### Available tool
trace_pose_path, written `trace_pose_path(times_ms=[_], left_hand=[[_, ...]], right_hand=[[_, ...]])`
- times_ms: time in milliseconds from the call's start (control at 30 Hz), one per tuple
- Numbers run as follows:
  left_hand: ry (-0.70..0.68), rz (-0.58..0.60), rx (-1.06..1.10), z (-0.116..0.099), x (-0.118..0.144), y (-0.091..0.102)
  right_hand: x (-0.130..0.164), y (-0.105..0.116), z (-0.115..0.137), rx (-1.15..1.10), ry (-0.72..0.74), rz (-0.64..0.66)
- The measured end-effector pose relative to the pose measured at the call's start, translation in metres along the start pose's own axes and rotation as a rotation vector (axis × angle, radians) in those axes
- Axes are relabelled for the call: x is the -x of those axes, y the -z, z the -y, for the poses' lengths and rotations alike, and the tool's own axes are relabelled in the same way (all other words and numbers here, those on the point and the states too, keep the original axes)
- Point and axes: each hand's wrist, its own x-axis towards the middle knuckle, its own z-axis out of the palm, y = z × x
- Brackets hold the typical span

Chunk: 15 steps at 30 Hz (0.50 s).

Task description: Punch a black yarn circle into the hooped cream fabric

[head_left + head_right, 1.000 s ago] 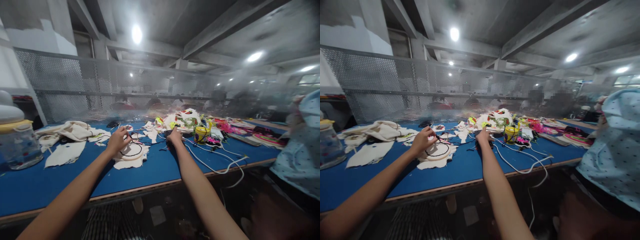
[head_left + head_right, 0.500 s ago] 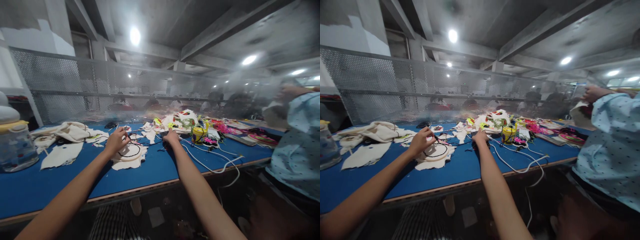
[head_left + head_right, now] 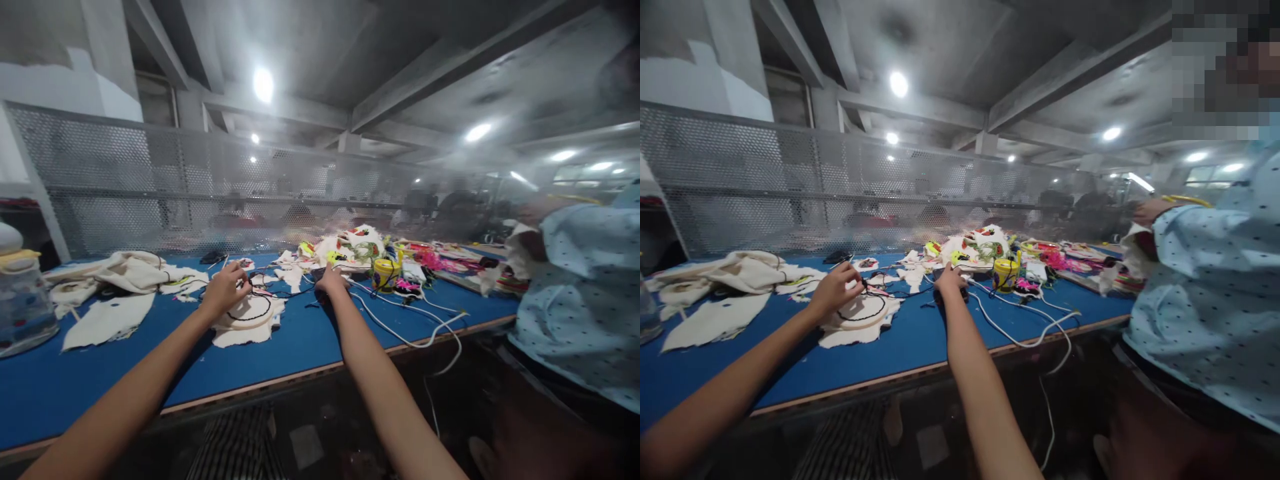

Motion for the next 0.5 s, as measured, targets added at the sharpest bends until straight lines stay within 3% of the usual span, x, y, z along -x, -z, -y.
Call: trace_pose_path(times_ms=[300,400,500], left_hand=[[-0.016,0.002,0.014,-0.001,-0.002,-0.008],[-0.027,-0.040,0.035,0.001,-0.002,-0.010],[-0.009,-0.104,0.083,-0.001,-0.006,-0.010]], right_hand=[[0.005,0.002,0.001,-0.021,-0.007,0.014],[0.003,0.000,0.001,-0.094,0.048,-0.143],[0.000,-0.006,0.010,-0.310,0.326,-0.333]])
